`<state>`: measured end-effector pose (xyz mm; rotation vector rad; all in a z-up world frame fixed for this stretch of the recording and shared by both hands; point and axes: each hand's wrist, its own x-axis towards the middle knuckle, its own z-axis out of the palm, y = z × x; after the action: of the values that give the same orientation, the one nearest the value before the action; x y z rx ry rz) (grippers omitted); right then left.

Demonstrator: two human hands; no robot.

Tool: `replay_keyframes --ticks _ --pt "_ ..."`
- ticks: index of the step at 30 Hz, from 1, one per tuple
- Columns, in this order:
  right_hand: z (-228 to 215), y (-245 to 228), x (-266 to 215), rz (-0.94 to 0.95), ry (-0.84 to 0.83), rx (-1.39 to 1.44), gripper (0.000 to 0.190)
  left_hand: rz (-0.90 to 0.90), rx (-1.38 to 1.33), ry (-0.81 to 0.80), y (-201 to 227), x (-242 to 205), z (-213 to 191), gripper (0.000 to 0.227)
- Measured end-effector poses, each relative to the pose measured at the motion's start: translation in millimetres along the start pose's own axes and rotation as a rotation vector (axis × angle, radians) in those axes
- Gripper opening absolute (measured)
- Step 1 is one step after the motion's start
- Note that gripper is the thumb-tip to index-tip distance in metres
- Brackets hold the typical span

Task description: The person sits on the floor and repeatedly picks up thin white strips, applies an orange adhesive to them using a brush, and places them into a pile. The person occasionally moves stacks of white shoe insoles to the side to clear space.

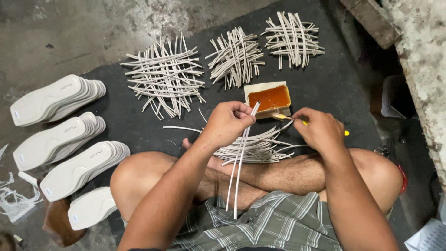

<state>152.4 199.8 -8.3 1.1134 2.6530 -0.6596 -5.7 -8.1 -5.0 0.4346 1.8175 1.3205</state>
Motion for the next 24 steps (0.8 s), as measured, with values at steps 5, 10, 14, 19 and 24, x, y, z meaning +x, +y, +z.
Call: replay_keyframes --ticks 5,10,14,19,24 --pt "1.6 -8.1 -17.1 -0.392 0.199 0.773 0.015 -0.064 -0.167 -0.038 -4.0 2.1 3.7 0.020" --pt "6.6 -17.8 -20.8 -0.555 0.258 0.679 0.016 -0.090 -0.236 -0.073 -5.0 4.5 6.1 0.019" --pt "3.1 -17.4 -19.6 -0.579 0.258 0.663 0.016 -0.146 -0.321 -0.056 -4.9 3.2 5.1 0.020" --pt "-2.3 -19.7 -22.9 -0.518 0.279 0.664 0.016 -0.124 -0.294 -0.033 -3.3 3.4 5.0 0.020" --pt "-3.6 -27.9 -26.2 -0.498 0.310 0.527 0.017 0.023 -0.213 -0.075 -8.8 -1.3 7.7 0.019"
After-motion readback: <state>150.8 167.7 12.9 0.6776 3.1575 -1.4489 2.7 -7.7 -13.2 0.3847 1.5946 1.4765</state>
